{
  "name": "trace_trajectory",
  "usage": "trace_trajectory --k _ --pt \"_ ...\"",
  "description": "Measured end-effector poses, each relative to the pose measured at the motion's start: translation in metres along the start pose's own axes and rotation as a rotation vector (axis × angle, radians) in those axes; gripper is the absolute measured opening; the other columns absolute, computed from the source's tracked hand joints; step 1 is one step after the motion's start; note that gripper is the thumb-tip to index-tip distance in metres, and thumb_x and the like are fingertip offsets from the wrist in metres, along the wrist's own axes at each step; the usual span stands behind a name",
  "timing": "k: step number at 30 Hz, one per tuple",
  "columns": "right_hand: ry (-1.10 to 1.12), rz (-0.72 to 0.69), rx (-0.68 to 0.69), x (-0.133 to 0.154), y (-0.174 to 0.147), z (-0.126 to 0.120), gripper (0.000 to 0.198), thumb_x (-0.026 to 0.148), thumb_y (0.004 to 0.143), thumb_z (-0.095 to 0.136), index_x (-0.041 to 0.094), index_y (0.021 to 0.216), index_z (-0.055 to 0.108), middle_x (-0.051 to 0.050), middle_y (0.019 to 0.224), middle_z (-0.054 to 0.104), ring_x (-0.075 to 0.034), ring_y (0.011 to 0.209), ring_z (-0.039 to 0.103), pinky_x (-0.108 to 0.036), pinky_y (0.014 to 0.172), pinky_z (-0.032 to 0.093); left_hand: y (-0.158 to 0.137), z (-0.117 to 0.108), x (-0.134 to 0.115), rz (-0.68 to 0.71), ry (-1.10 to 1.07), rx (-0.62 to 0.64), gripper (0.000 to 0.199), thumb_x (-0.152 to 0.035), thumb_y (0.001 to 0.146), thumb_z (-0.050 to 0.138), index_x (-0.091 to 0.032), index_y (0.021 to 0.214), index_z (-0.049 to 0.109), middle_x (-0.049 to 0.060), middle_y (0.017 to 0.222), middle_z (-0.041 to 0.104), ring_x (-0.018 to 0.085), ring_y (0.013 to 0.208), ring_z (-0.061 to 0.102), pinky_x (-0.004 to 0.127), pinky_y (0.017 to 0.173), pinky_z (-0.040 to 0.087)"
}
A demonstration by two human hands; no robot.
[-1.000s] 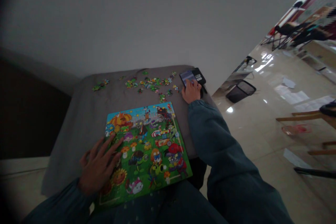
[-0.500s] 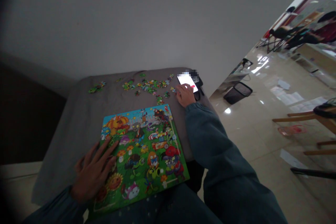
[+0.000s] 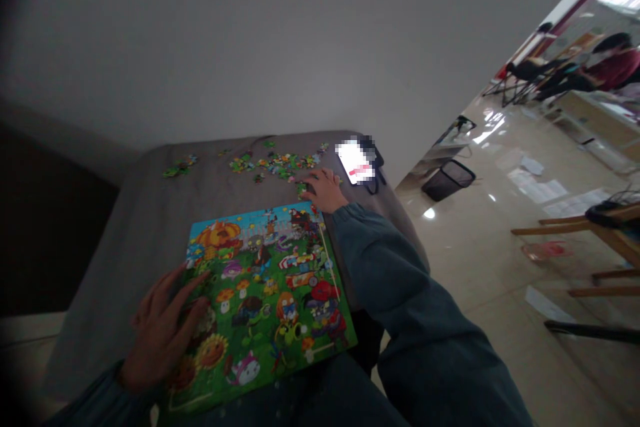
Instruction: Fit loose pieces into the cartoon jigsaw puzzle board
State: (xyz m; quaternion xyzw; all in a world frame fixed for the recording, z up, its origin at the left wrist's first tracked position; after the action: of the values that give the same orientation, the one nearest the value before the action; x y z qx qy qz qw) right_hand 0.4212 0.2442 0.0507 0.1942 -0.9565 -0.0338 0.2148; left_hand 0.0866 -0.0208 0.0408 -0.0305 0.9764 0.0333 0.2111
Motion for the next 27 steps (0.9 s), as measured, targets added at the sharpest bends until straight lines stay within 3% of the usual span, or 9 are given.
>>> trace_trajectory --k 6,11,16,20,24,27 --pt "0.053 0.074 -0.055 -0.005 0.009 -0.001 0.016 0.029 0.093 0.071 0.020 0.106 0.074 -0.014 0.122 0.069 -0.035 0.127 0.049 -0.051 0.104 0.038 0.000 0.002 0.008 0.030 0.012 0.010 0.045 -0.045 0.103 0.044 -0.033 0.136 0.072 0.011 0.164 0.045 0.042 0.154 0.036 0.069 0.123 0.032" --pt "0.097 0.096 -0.084 -0.011 0.006 -0.010 0.024 0.035 0.098 0.063 0.019 0.113 0.074 -0.013 0.112 0.070 -0.033 0.118 0.056 -0.049 0.101 0.043 0.000 -0.001 0.004 0.007 -0.021 -0.039 0.044 -0.043 0.104 0.042 -0.030 0.132 0.074 0.013 0.162 0.048 0.043 0.152 0.038 0.073 0.121 0.034" --pt "0.116 0.015 0.020 -0.006 -0.003 -0.015 0.018 0.036 0.097 0.069 0.022 0.104 0.078 -0.007 0.096 0.073 -0.025 0.096 0.063 -0.041 0.092 0.047 0.001 -0.003 0.000 -0.002 -0.047 -0.031 0.047 -0.045 0.104 0.041 -0.026 0.131 0.074 0.016 0.159 0.050 0.045 0.151 0.040 0.076 0.119 0.035" --pt "0.077 -0.007 0.077 0.003 -0.010 -0.013 0.020 0.031 0.094 0.073 0.023 0.111 0.079 -0.008 0.101 0.073 -0.029 0.110 0.060 -0.047 0.099 0.042 0.001 -0.004 0.002 0.004 -0.054 -0.040 0.043 -0.045 0.103 0.043 -0.029 0.129 0.074 0.012 0.159 0.051 0.046 0.150 0.041 0.076 0.120 0.034" --pt "0.021 0.009 0.071 0.008 -0.012 -0.013 0.028 0.038 0.095 0.074 0.024 0.118 0.080 -0.012 0.122 0.067 -0.034 0.123 0.051 -0.051 0.101 0.039 0.002 -0.003 0.003 0.007 -0.056 -0.036 0.046 -0.045 0.104 0.041 -0.025 0.128 0.075 0.015 0.159 0.049 0.045 0.151 0.040 0.074 0.122 0.032" --pt "-0.018 0.030 0.064 0.012 -0.012 -0.013 0.029 0.040 0.093 0.077 0.024 0.116 0.081 -0.013 0.126 0.063 -0.035 0.125 0.047 -0.052 0.103 0.037 0.002 0.000 0.004 0.001 -0.055 -0.043 0.049 -0.047 0.103 0.041 -0.023 0.127 0.076 0.016 0.159 0.049 0.043 0.152 0.038 0.072 0.123 0.030"
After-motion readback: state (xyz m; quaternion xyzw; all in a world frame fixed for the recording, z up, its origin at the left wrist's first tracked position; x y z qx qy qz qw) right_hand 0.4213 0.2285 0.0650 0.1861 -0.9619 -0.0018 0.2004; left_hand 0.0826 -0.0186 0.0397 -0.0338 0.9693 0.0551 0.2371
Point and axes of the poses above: each hand's wrist, its own y-axis towards the middle knuckle, its own z-axis out of the palm, x = y × z, the point moved 4 cm from there along y, towards the middle knuckle
